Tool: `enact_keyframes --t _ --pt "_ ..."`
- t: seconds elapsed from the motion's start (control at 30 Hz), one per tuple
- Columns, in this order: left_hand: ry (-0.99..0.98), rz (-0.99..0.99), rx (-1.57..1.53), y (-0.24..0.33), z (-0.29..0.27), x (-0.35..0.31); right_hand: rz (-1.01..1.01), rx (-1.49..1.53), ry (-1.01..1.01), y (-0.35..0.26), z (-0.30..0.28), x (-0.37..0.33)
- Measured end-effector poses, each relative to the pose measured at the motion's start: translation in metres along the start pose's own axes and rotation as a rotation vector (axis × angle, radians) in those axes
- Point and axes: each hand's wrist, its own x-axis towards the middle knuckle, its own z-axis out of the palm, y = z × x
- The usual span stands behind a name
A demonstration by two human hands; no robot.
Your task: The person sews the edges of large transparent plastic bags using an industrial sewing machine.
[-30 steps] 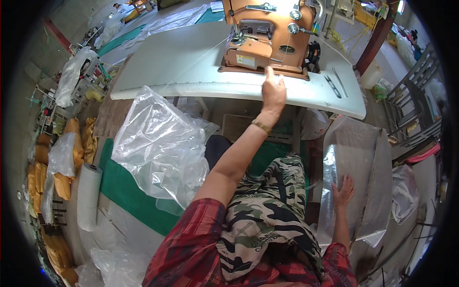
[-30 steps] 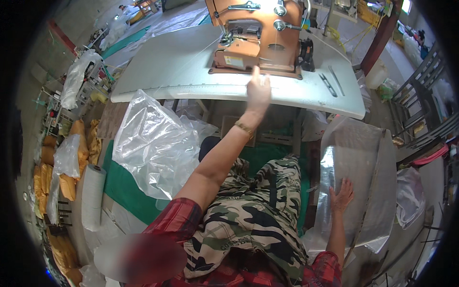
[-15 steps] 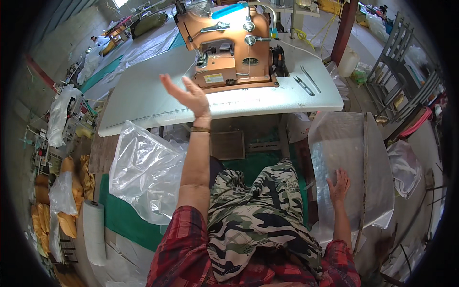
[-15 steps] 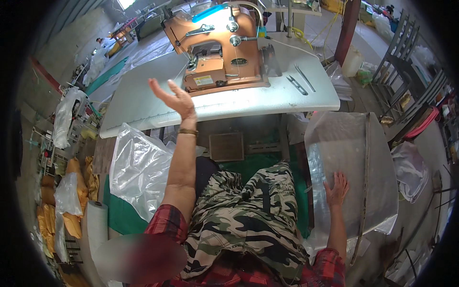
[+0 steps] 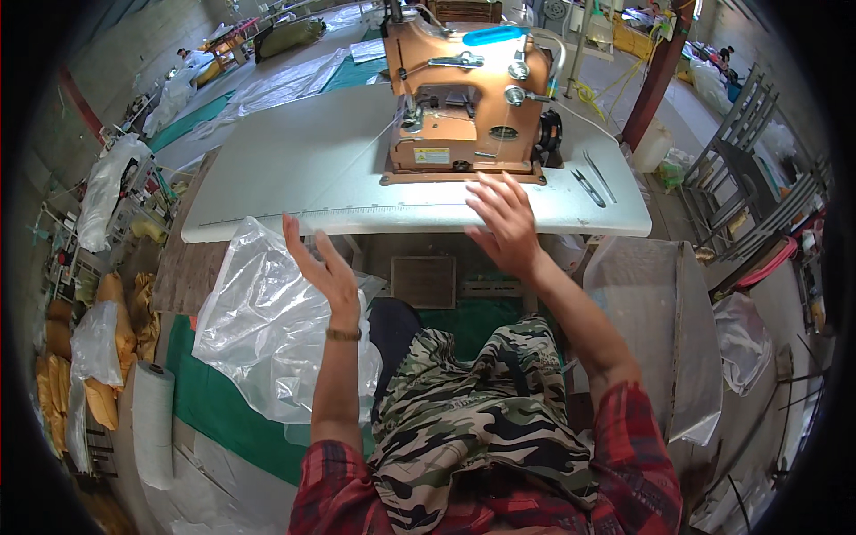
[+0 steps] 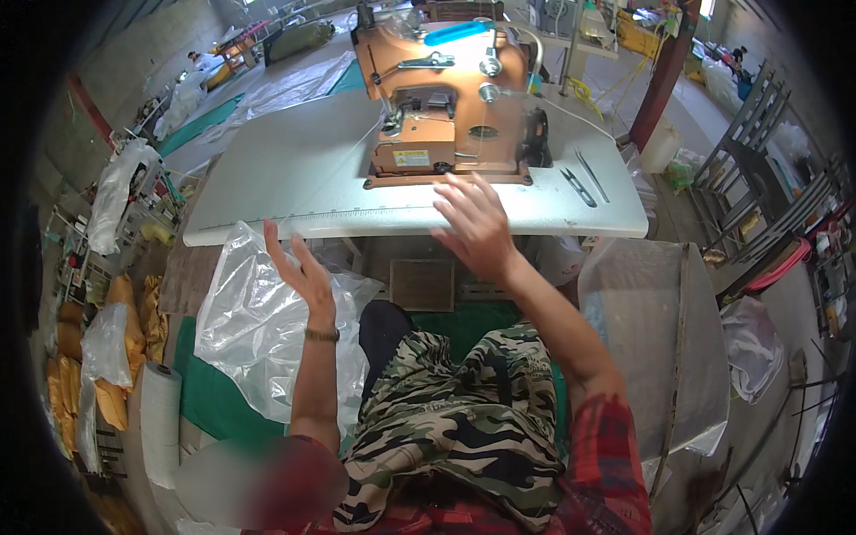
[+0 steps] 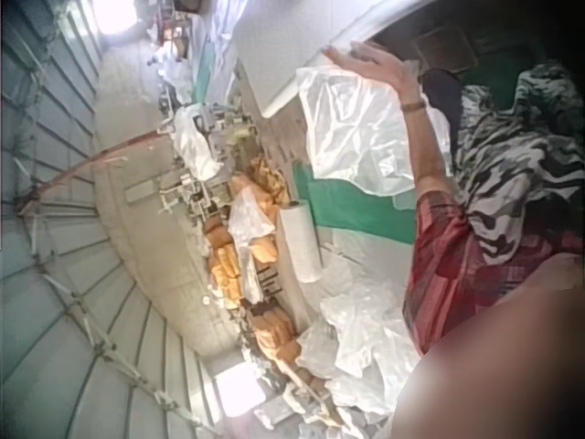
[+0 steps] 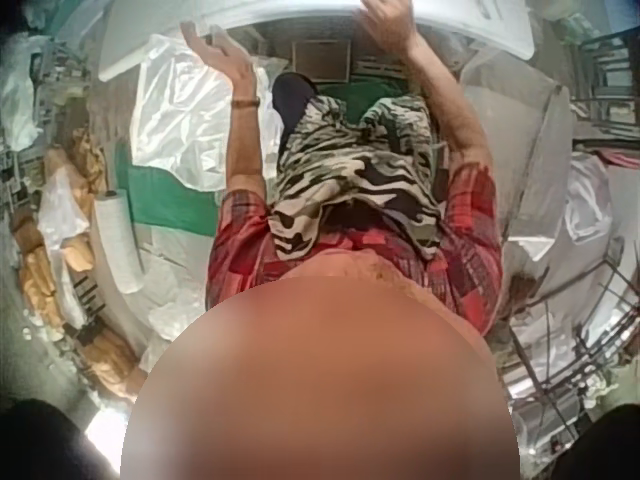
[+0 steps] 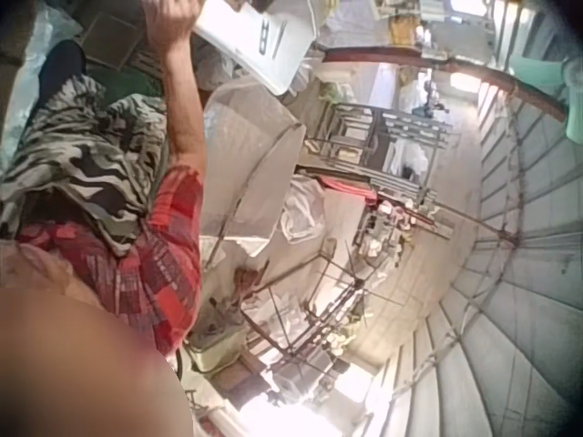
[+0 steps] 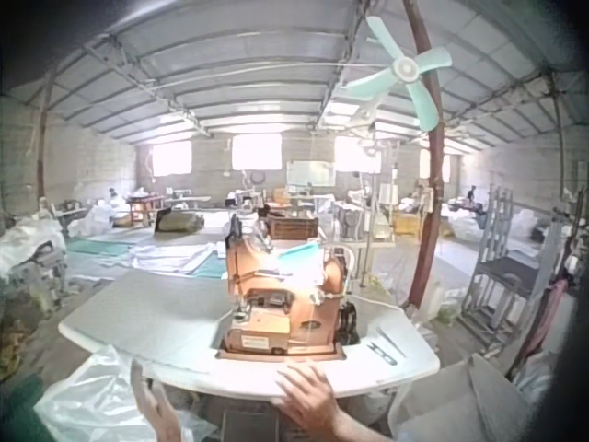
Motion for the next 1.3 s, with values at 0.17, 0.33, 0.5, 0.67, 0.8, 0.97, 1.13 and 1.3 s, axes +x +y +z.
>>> enact_keyframes --t 0.17,0.33,0.5,0.67,0.8,0.97,1.13,1.3 --pt "0.033 -0.035 0.118 -0.003 -0.074 -0.028 -0.045 -0.087 0.195 0.052 0.082 0.096" --pt "0.096 -0.123 0.425 -0.049 -0.149 -0.037 0.019 -0.132 0.204 0.097 0.116 0.117" --pt "0.194 -0.053 0.486 -0.089 -0.195 -0.024 0.221 -0.132 0.220 0.105 0.136 0.119" --pt "0.163 -0.048 0.545 -0.124 -0.202 0.027 0.309 -0.215 0.138 0.101 0.128 0.120" --pt "0.057 0.027 0.632 -0.151 -0.197 0.070 0.253 -0.348 0.175 0.107 0.131 0.118" --pt "-0.124 -0.003 0.693 -0.212 -0.201 0.099 0.218 -0.150 0.243 0.092 0.128 0.122" --pt "-0.246 -0.131 0.592 -0.217 -0.204 0.103 -0.072 0.102 0.347 0.003 0.140 0.088" --pt "-0.357 -0.171 0.535 -0.198 -0.213 0.087 0.181 0.497 -0.326 -0.149 0.188 0.048"
